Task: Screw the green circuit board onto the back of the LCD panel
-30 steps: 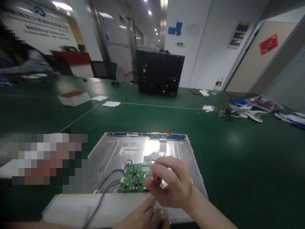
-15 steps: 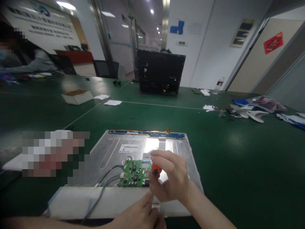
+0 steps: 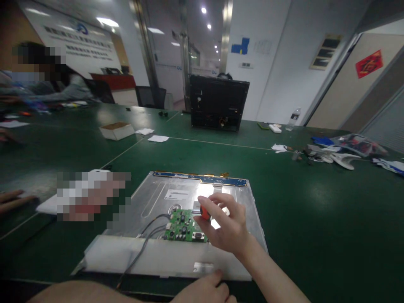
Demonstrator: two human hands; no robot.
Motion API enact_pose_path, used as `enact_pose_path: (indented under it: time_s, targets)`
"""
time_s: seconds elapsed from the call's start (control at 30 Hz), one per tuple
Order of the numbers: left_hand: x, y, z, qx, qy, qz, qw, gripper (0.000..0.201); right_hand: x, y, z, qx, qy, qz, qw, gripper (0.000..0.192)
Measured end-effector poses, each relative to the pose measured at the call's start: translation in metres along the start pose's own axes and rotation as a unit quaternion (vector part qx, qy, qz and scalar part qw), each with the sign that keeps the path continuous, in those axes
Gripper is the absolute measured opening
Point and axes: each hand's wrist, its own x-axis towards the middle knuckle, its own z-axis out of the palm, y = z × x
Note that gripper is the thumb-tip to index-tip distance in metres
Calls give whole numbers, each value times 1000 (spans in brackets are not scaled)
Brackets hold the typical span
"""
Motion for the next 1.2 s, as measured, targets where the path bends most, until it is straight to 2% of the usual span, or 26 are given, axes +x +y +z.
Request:
enact_pose_path:
  time_s: [0.07, 0.13, 0.17, 0.23, 0.3, 0.33, 0.4, 0.57, 0.67, 0.8, 1.0, 1.2]
  targets:
    - [1, -4, -25, -38, -21, -18, 999, 26, 0, -1, -1, 12, -5, -7, 1000, 44]
    - [-9, -10, -50, -46, -18, -46, 998, 25, 1, -1, -2, 26, -6, -14, 1000, 48]
    - [-16, -13, -61, -46, -8, -40, 998, 20, 2, -1, -3, 31, -7, -14, 999, 50]
    - [-34, -19, -76, -47, 8, -168, 985, 17, 3, -2, -5, 39, -7, -10, 999, 51]
    - [-51, -23, -80, -75, 47, -279, 956, 14, 4, -2, -6, 45, -10, -6, 999, 49]
    - [-57, -25, -78, -90, 68, -319, 941, 15, 4, -2, -7, 50, -11, -5, 999, 47]
    - [-63, -29, -69, -106, 102, -357, 922, 20, 3, -3, -8, 59, -9, -1, 998, 44]
    - [-61, -43, -38, -100, 190, -385, 897, 25, 0, -11, -11, 69, 0, 64, 996, 36]
    - [-55, -51, -23, -117, 213, -363, 899, 25, -3, -14, -13, 71, 7, 110, 991, 36]
    - [-51, -54, -11, -118, 240, -327, 906, 23, -8, -14, -13, 99, 7, 128, 987, 44]
    - [-49, -53, -5, -110, 262, -298, 911, 17, -16, -13, -6, 100, 38, 116, 987, 48]
    - [-48, -50, 0, -73, 272, -283, 917, 15, -31, -17, 3, 151, 62, 155, 974, 53]
